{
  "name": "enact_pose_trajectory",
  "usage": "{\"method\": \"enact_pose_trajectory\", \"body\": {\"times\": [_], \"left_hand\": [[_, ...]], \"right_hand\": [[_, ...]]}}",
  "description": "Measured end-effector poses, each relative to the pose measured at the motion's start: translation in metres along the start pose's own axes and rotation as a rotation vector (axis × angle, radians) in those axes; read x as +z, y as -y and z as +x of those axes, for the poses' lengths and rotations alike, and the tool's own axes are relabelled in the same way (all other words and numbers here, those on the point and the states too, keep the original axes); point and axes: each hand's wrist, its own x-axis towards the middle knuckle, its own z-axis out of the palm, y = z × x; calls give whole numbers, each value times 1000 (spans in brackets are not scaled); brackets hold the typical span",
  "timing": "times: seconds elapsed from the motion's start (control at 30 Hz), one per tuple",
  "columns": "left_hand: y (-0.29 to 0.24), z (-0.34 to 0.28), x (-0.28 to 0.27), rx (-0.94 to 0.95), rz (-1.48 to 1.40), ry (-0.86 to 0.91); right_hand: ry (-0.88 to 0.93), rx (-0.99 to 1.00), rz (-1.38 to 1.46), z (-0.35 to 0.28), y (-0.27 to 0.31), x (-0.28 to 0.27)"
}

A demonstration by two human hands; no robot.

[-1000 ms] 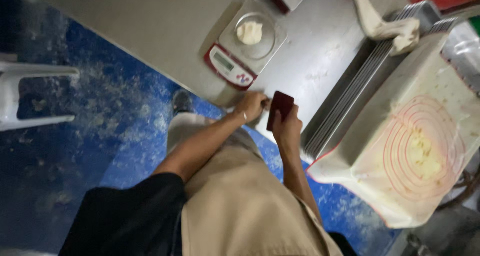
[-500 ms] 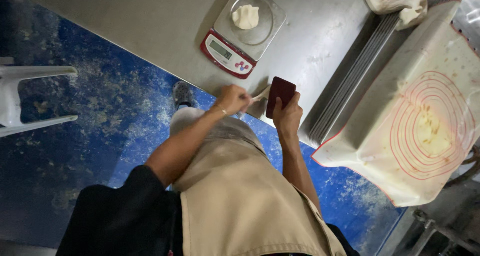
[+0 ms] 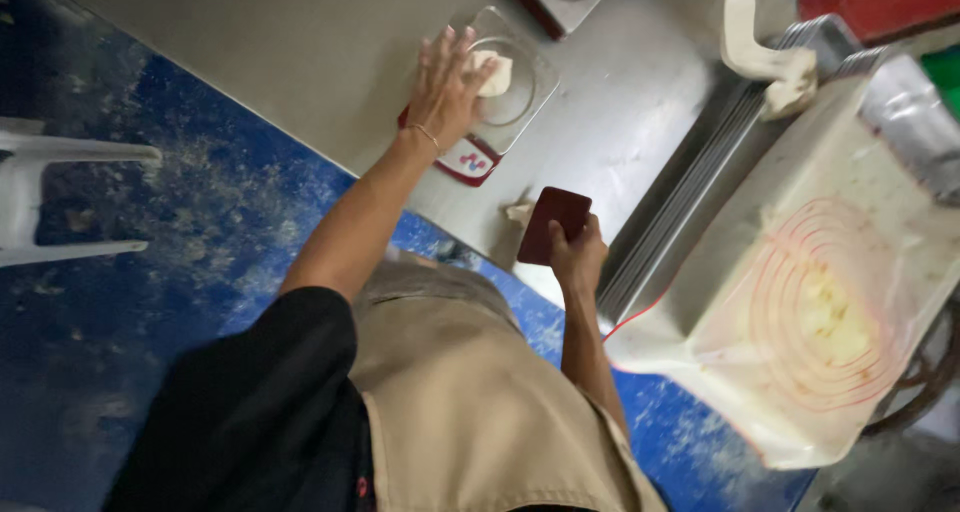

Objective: The person portions dough into small, uniform balls using a digital scale and a red scraper. They weigh each piece, trim excess dough, and roll the pieces into balls before arranging them in neat rows on a stainless steel table. Another person is visible working alongside them.

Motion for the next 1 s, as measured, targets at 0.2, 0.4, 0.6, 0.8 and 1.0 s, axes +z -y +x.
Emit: {"method": "enact_pose_trajectory", "body": {"times": [0.2,0.4,0.6,0.8,1.0], "left_hand": [[8,11,78,-423,-653,-248],[15,24,74,-965,-1835,-607],[-6,7,104,-789,-2324,-289],[169,26,25,-951,-2259,-111],[455,-7,-60,-451,-78,-185]], "right_hand": [[-133,140,-71,54,-32,-42],[85,47,-629,108,-35,-29],[61,-512,292,139,135,79],[279,-218,511,131,271,279],[585,58,438,157,361,389]]}}
